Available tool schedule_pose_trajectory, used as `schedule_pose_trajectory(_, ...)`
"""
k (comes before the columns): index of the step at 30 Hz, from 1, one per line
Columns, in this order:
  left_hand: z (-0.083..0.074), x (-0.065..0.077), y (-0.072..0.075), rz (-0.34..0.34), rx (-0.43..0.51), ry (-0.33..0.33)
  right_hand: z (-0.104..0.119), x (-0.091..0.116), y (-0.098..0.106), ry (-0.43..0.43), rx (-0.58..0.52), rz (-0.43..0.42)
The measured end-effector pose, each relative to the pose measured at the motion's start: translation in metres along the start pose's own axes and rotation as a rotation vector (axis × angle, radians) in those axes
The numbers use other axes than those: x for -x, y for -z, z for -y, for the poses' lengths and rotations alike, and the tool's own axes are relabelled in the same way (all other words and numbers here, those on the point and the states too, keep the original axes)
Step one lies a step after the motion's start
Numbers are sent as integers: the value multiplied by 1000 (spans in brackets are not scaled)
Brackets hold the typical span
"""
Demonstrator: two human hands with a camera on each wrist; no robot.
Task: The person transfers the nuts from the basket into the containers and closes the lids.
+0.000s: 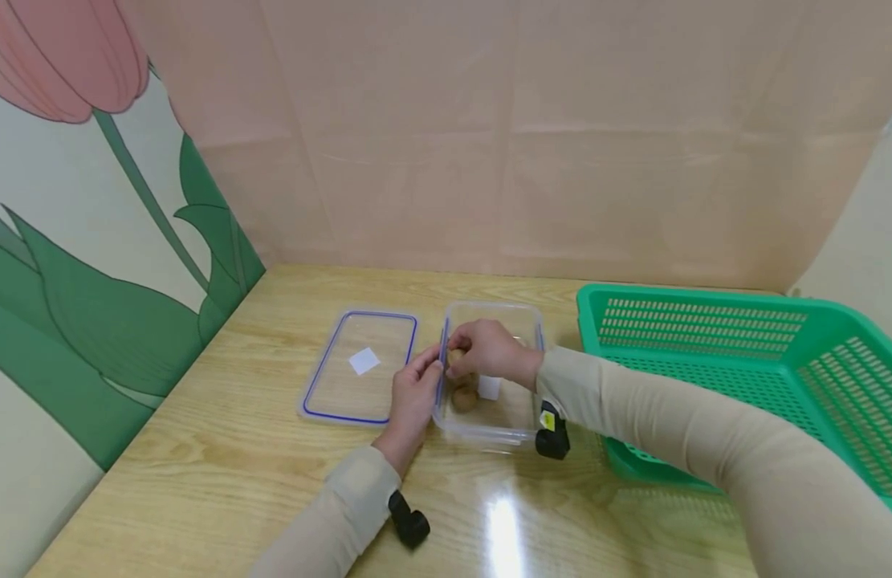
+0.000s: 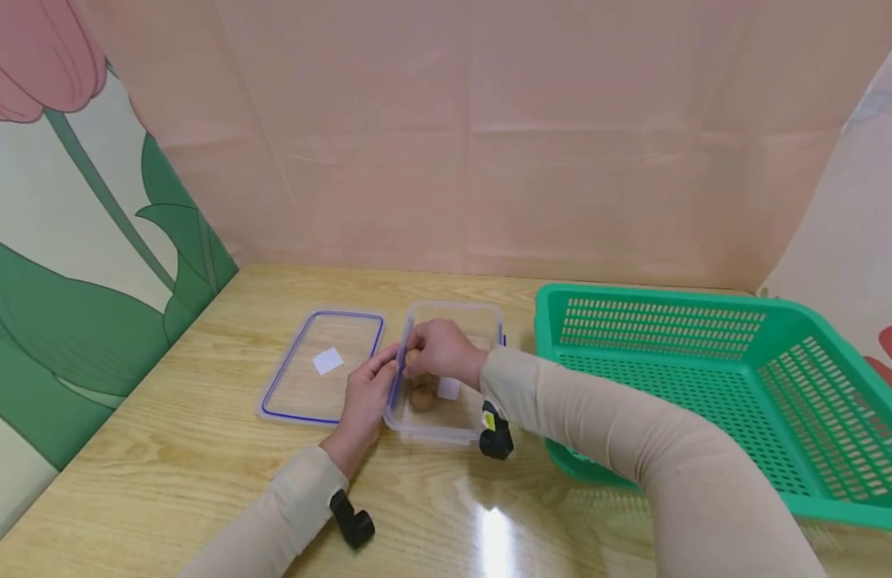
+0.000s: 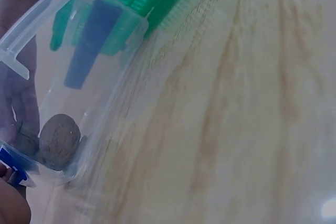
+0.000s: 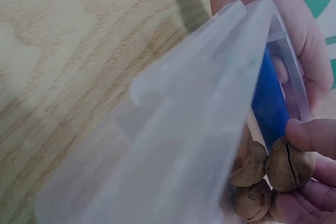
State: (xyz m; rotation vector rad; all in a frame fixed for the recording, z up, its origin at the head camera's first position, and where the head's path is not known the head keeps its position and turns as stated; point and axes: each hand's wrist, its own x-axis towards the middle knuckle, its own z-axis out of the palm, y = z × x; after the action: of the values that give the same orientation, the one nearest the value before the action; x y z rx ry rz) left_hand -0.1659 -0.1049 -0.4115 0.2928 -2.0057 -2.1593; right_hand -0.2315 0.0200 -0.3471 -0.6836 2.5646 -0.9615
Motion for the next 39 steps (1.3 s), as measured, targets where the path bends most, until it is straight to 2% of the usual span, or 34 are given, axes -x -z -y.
schedule_pose_trajectory(6, -5, 2, 1, 5, -3, 25, 0, 3, 4, -14, 39, 13)
schedule_pose_trajectory(13, -20, 0, 10, 14, 32, 68, 8, 8, 21, -86, -59, 14)
schedule_pose_trajectory(18, -41, -9, 32, 27, -5, 51, 28, 6, 41, -127, -159, 1)
schedule_pose_trajectory(23, -75, -24, 64, 41, -46, 60, 54, -5, 50, -145, -398, -23)
schedule_pose_trajectory(26, -91, -31, 83, 42, -94, 45, 67, -13, 47, -163, -526, -51)
schedule_pose_trajectory(29, -98, -37, 99, 20, -183, 35, 76, -20, 38, -208, -612, -74)
schedule_pose_trajectory(34, -95, -46, 123, 6, -334, 69, 88, -33, 17, -271, -734, -73)
schedule_pose_trajectory(39, -85, -58, 142, 79, -482, 138, 96, -39, -10, -351, -837, -82)
